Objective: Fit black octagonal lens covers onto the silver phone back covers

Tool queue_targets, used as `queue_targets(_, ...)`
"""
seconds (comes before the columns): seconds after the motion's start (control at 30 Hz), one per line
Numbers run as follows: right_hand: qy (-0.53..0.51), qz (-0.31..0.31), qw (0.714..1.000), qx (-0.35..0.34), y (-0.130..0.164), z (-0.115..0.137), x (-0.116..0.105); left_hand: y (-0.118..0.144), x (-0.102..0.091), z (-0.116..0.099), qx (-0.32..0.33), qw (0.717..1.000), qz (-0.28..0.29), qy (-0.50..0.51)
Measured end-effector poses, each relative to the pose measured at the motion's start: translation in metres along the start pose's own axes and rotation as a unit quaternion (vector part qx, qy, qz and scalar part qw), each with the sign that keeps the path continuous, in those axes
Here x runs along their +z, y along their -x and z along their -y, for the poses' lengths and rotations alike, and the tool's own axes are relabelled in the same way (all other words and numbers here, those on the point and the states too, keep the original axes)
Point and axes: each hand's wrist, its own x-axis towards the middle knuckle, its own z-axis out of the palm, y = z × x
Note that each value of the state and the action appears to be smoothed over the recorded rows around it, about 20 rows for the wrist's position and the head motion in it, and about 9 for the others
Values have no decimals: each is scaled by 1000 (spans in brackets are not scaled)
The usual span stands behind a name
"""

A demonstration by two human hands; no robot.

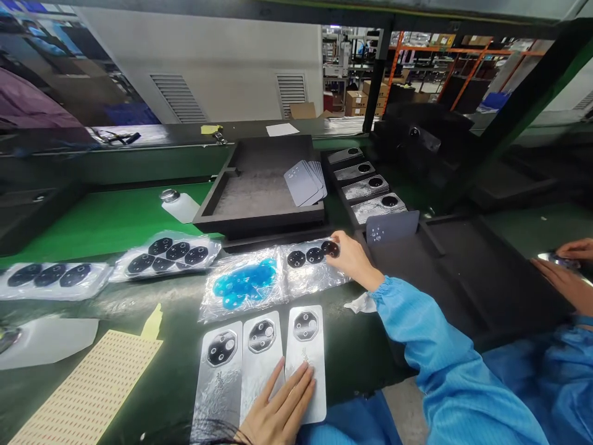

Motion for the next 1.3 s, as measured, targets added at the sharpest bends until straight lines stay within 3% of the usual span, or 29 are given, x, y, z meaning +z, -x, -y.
queue_targets(0.1,-136,51,989,-14,12,1,3,-2,-2,-3,-32,998,-52,19)
queue_targets(0.17,-251,129,959,2,18,2,9,-3,-6,-4,-74,995,-67,28)
queue_targets(0.23,-307,204,929,24,22,3,15,-4,-11,-5,-106,993,-47,28)
queue_targets(0.33,-315,251,915,36,24,3,20,-4,-15,-6,-94,995,12,6)
queue_targets(0.63,-309,285,906,53,22,1,17,-5,-11,-16,-100,993,46,-53)
queue_targets(0.73,-308,281,907,60,21,0,20,-12,-16,-15,-70,994,56,-60)
queue_targets(0.83,-307,281,907,70,20,-1,20,-21,-22,-13,-46,995,72,-54)
queue_targets(0.9,-311,285,903,80,20,-1,18,-24,-22,-14,-70,995,60,-28)
queue_targets(1.0,-346,303,882,101,21,0,14,-19,-15,-19,-133,990,24,46)
queue_targets(1.13,-417,320,840,133,23,3,8,-6,-12,-23,-160,976,65,136)
queue_targets(1.3,-508,298,798,127,27,7,7,1,-26,-22,-153,979,66,114)
